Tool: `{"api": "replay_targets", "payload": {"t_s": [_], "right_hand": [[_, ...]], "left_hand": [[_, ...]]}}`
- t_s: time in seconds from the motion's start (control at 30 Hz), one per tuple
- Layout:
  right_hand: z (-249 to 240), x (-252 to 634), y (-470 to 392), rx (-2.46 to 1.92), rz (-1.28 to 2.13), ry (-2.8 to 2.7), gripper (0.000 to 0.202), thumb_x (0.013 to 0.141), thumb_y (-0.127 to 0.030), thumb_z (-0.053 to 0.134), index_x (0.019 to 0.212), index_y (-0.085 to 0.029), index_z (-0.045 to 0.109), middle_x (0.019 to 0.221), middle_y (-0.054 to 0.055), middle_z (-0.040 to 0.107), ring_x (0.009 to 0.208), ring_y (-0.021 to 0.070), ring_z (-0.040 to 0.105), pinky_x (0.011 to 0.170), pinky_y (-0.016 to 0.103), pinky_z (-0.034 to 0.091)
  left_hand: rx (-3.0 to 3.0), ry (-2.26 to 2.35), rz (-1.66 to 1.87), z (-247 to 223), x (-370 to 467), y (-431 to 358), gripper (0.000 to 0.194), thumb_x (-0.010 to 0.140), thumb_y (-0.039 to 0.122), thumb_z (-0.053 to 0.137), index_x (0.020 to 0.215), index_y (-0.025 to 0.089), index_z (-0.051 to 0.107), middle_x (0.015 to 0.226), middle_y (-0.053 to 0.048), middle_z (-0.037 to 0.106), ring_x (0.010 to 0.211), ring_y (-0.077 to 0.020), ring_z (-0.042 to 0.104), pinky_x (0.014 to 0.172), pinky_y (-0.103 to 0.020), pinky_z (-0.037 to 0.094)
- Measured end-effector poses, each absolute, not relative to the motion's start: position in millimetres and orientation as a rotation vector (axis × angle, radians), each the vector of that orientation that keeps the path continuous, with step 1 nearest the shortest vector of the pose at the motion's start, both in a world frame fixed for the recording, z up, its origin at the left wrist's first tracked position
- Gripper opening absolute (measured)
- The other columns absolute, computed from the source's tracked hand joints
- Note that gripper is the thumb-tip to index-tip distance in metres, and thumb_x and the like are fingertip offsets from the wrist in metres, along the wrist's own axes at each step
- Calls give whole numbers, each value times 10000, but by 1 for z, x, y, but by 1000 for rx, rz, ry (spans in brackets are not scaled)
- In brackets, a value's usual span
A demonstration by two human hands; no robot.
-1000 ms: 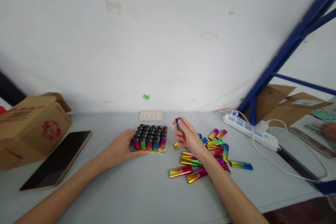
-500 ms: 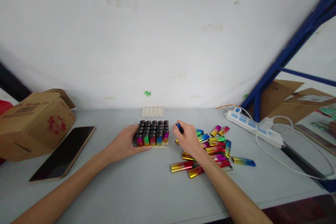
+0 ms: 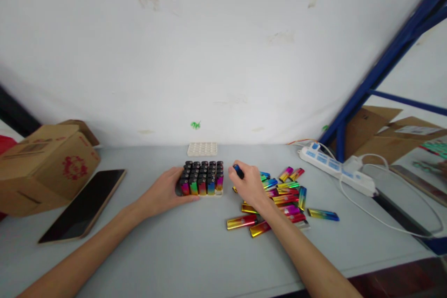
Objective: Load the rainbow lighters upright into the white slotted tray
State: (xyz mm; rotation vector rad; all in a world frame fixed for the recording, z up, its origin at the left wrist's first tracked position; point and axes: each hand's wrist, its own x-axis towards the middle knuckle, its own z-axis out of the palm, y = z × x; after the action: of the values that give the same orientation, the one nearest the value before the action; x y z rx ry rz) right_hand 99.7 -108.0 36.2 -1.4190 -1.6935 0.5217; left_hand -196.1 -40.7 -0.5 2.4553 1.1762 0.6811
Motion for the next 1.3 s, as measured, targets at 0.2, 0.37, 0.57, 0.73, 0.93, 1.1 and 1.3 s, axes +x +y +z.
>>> {"api": "replay_targets", "payload": {"t_s": [0.2,0.37,0.57,0.73,0.93,1.1,1.3], "right_hand": [[39,100,-112,-1372,548,-1694,315,1044,-505,534,839,-266,536,658,-55,495,627,160,439,664,306,316],[45,111,-116,-1260,614,-1760,345,1169,-565,479,1124,-251,615,788,-38,622,683,178,566,706,303,413],[51,120,-117,-978,540,-1986,330,1165,-503,603,1024,-224,706,974,46,713,884,199,673,833,320,520],[48,119,-116,-1034,595,-2040,310,1120,-502,709,1076,-205,786,731,-29,667,662,156,607,699,286,487],[42,119,-115,-1076,631,-2092,241,1107,-443,760,1130,-209,810,828,8,805,724,171,723,748,278,545],[46,124,-117,-1067,676,-2203,197,1103,-399,795,1152,-210,826,926,34,850,810,191,777,798,280,558],[45,116,-115,-1264,584,-2237,206,1103,-416,806,1114,-212,829,877,25,844,754,187,750,729,268,499]], "left_hand": [[2475,1151,687,2,-195,-43,664,829,761,855,1219,229,778,1211,-119,853,1123,-398,803,1039,-526,658],[2473,1167,678,1,-195,-42,663,814,770,862,1208,244,779,1176,-113,856,1084,-389,810,999,-515,666],[2475,1133,701,-6,-198,-38,700,818,762,864,1279,242,772,1258,-144,849,1134,-420,807,1068,-562,662],[2470,1135,709,-7,-199,-39,652,806,723,890,1260,267,782,1282,-134,855,1166,-429,806,1065,-547,671],[2475,1134,692,-3,-197,-41,674,832,719,879,1278,224,777,1306,-145,851,1193,-413,801,1091,-544,653],[2475,1109,671,-2,-196,-41,728,857,746,859,1347,216,763,1370,-143,835,1243,-405,788,1108,-552,641],[2452,1148,669,-3,-197,-42,686,825,701,888,1305,224,778,1304,-136,849,1196,-409,797,1099,-553,649]]}}
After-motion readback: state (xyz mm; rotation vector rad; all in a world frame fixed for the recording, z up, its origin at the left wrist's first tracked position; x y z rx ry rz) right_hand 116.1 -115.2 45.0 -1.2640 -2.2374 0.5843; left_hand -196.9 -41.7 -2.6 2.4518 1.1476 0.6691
